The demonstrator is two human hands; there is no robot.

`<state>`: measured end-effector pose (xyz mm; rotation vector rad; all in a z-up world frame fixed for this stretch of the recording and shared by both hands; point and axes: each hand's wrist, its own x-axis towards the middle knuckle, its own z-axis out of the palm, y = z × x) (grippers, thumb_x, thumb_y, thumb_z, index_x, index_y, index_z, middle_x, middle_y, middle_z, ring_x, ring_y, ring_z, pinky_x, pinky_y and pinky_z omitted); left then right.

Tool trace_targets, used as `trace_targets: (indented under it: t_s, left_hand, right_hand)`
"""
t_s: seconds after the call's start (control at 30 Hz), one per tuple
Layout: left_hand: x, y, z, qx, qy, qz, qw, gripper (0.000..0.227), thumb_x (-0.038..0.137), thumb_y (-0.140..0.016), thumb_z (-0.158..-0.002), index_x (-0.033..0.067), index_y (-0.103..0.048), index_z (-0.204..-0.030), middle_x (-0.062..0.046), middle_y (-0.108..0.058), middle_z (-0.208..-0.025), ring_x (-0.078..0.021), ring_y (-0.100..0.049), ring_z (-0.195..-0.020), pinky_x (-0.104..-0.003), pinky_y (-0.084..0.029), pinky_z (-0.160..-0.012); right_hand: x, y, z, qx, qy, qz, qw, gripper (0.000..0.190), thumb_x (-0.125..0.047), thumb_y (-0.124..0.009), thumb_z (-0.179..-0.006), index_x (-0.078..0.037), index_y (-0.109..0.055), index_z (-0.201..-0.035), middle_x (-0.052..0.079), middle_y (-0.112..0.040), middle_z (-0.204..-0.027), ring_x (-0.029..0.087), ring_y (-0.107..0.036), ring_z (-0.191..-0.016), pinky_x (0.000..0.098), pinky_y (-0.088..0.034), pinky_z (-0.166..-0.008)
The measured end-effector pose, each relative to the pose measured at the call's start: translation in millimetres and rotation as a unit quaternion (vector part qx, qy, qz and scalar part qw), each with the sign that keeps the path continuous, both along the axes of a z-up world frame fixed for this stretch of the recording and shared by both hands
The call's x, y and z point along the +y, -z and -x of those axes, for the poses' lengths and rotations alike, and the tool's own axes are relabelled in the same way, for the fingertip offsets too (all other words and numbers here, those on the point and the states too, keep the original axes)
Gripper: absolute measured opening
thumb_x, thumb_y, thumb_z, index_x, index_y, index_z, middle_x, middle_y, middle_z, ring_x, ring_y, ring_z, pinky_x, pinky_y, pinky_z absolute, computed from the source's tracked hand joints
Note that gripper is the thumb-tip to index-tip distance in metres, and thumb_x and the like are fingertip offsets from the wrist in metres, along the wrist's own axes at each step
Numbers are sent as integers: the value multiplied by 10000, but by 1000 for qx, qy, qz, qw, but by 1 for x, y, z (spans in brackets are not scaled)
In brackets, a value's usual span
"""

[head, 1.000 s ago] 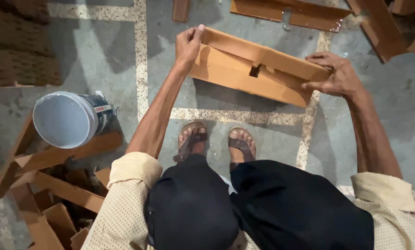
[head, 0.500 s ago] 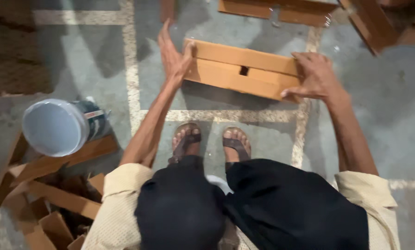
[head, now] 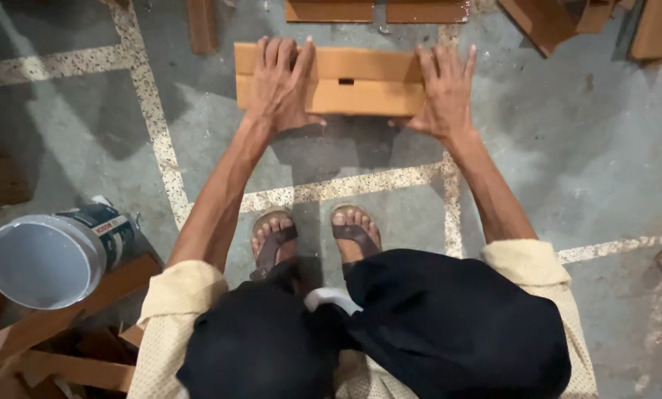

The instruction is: The person assembles small wooden boxes by hand in a workshop setting. They pick up pre-cut wooden slats, align the edges, and press them together to form rectangular structures. The person handles the pieces one at a time, inspecting the joints and ensuring the boxes are properly formed before placing them on the floor.

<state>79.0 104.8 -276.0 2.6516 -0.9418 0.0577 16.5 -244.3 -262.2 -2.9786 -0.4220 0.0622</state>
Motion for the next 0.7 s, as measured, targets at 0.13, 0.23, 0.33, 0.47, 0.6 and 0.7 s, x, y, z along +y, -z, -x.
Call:
trace_targets:
  t_s: [0.13,0.23,0.33,0.47,0.6,0.7]
  left_hand:
    - [0,3,-7,-30,-4,26,999,1471,738,-933,-414,-104,-409,-1500,-248,-490,-1287,-431,-437,-1243,-620,-253,-1137]
    - [2,4,-8,-25,5,37,999,1451,732,-933,-412,-134,-435,-1466,-252,-493,-1261,-437,-439,-1224,-621,-266,-1112]
    - [2,7,-6,-49,5,54,997,1374,726,-945,-527,-136,-445,-1474,-248,-489,-1281,-427,-446,-1234,-615,-285,-1104]
    - [2,8,-7,-46,6,64,997,1323,663,-945,-484,-117,-481,-1446,-240,-499,-1277,-416,-467,-1220,-601,-311,-1103]
    - [2,9,-9,-53,6,89,995,1294,661,-950,-458,-93,-509,-1412,-236,-505,-1265,-415,-474,-1193,-594,-315,-1082]
    - [1,4,-11,-43,7,91,995,1258,659,-957,-459,-78,-530,-1384,-227,-506,-1220,-404,-477,-1150,-584,-324,-1050]
  right_hand:
    - [6,3,-12,-25,-23,-18,999,1512,-838,-867,-518,86,-287,-1566,325,-330,-1578,504,-282,-1505,644,-97,-1258]
    - [15,6,-14,-55,-22,-24,998,1516,-839,-884,-566,130,-268,-1556,353,-322,-1582,522,-260,-1502,647,-112,-1246]
    - [18,13,-6,-50,-16,-31,998,1449,-818,-878,-642,149,-292,-1548,342,-350,-1553,525,-287,-1495,647,-159,-1266]
    - [13,20,-11,-102,-27,-19,994,1249,-821,-867,-816,138,-371,-1444,311,-404,-1479,497,-373,-1429,624,-241,-1276]
    - [12,26,-7,-109,-23,-23,993,1228,-806,-869,-733,108,-420,-1418,269,-429,-1375,479,-415,-1344,625,-290,-1201]
    - [9,30,-13,-90,-25,-7,996,1284,-796,-881,-663,120,-396,-1421,273,-418,-1370,483,-407,-1341,630,-291,-1198]
